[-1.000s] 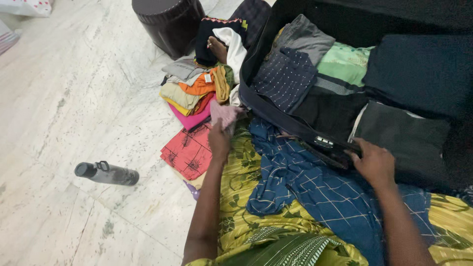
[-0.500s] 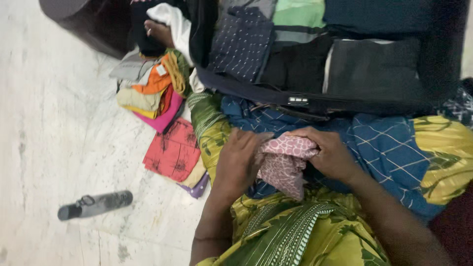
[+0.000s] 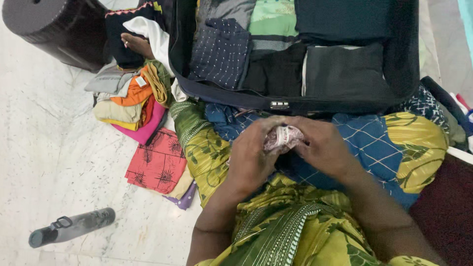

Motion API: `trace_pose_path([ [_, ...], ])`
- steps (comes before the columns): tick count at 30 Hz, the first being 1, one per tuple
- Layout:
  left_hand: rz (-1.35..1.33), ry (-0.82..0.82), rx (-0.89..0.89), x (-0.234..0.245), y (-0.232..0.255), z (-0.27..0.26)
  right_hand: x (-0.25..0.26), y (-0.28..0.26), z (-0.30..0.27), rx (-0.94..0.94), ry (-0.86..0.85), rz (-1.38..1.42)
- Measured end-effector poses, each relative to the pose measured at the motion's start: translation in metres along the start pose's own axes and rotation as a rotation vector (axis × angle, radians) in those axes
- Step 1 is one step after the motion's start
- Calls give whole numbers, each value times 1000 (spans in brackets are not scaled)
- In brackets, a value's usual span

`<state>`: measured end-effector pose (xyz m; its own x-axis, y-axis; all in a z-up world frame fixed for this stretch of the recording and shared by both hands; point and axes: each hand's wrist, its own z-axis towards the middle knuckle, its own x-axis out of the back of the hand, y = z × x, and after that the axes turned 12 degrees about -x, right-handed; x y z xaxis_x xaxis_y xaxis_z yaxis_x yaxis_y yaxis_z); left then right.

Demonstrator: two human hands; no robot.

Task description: The person packs a suitcase by folding various clothes such as jeans, shirts, and towels and placing them inside.

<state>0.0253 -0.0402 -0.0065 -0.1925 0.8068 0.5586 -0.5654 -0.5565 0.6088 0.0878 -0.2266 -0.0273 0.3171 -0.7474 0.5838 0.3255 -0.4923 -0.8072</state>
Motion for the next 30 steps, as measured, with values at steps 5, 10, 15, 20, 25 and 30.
trace_pose_path([
  [5,-179,13,49,6,-22,-8,23,16,-5,-139,-99,356],
  [10,-271,-273,346,20,-42,-32,30,22,11,23,23,248],
  [15,163,150,119,81,-32,-9,28,-3,58,37,64,149],
  [20,473,391,-82,122,16,9,23,-56,84,282,36,366],
  [25,453,439,-33,123,36,-42,-12,-39,75,614,-49,464],
  [30,382,-98,355,103,-19,-132,-98,68,36,161,-569,319],
])
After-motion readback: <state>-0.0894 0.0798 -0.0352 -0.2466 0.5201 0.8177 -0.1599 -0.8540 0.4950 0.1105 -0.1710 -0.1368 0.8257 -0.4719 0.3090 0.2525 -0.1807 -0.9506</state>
